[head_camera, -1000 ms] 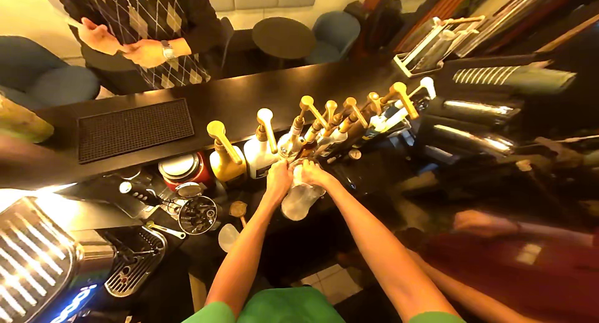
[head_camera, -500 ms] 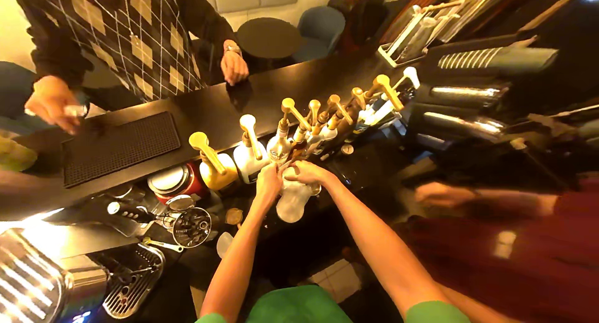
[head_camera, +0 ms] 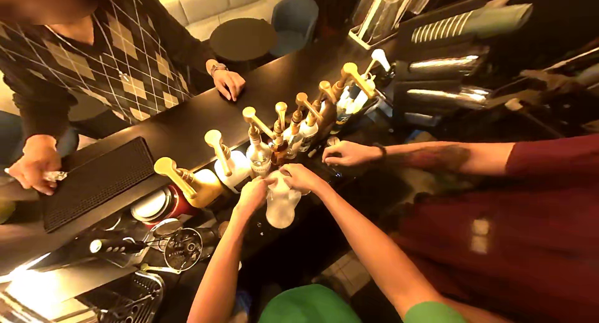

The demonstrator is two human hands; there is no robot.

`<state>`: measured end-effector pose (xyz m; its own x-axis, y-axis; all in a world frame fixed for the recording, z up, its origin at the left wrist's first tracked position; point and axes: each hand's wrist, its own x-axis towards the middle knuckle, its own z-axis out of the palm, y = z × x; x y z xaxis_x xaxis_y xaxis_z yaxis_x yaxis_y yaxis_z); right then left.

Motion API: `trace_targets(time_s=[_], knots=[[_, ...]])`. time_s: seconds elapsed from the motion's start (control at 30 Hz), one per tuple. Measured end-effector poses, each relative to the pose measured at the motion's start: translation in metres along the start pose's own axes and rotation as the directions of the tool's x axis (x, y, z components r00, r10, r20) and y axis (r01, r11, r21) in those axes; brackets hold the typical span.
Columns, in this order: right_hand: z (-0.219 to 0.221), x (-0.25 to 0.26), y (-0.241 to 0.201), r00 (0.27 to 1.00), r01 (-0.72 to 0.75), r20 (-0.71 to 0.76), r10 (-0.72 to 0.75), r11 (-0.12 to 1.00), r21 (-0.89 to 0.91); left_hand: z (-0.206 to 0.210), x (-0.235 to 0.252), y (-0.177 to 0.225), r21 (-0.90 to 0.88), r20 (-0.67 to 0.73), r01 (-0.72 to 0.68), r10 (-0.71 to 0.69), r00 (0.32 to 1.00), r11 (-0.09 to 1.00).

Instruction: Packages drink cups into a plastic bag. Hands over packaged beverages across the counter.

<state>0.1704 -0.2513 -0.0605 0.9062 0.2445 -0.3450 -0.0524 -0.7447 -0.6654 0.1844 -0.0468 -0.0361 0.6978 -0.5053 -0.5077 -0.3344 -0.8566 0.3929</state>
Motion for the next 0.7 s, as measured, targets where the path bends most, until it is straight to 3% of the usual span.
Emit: trace_targets(time_s=[0.1, 0.2, 0.33, 0.43, 0.7], knots=[[0.001, -0.009, 0.003, 0.985, -0.028, -0.171, 0.032, 0.999, 0.025, 0.001, 0.005, 0.0, 0.025, 0.029, 0.008, -0.009, 1.0, 1.0], [0.001, -0.03, -0.007, 0.899, -0.245, -0.373, 0.229, 0.97, 0.005, 0.0, 0.007, -0.004, 0.031, 0.039, -0.003, 0.002, 0.999, 1.0], [0.002, -0.053, -0.019, 0.838, -0.458, -0.293, 0.46, 0.885, 0.079, -0.001, 0.011, -0.009, -0.017, 0.009, -0.082, 0.082, 0.997, 0.997], [0.006, -0.046, 0.0, 0.871, -0.422, -0.187, 0.455, 0.886, 0.191, -0.002, 0.014, -0.007, -0.138, -0.063, -0.159, 0.152, 0.986, 0.978], [-0.014, -0.042, -0.002, 0.906, -0.279, -0.216, 0.364, 0.898, 0.34, 0.013, 0.033, -0.012, -0.227, -0.166, -0.211, 0.176, 0.97, 0.951]])
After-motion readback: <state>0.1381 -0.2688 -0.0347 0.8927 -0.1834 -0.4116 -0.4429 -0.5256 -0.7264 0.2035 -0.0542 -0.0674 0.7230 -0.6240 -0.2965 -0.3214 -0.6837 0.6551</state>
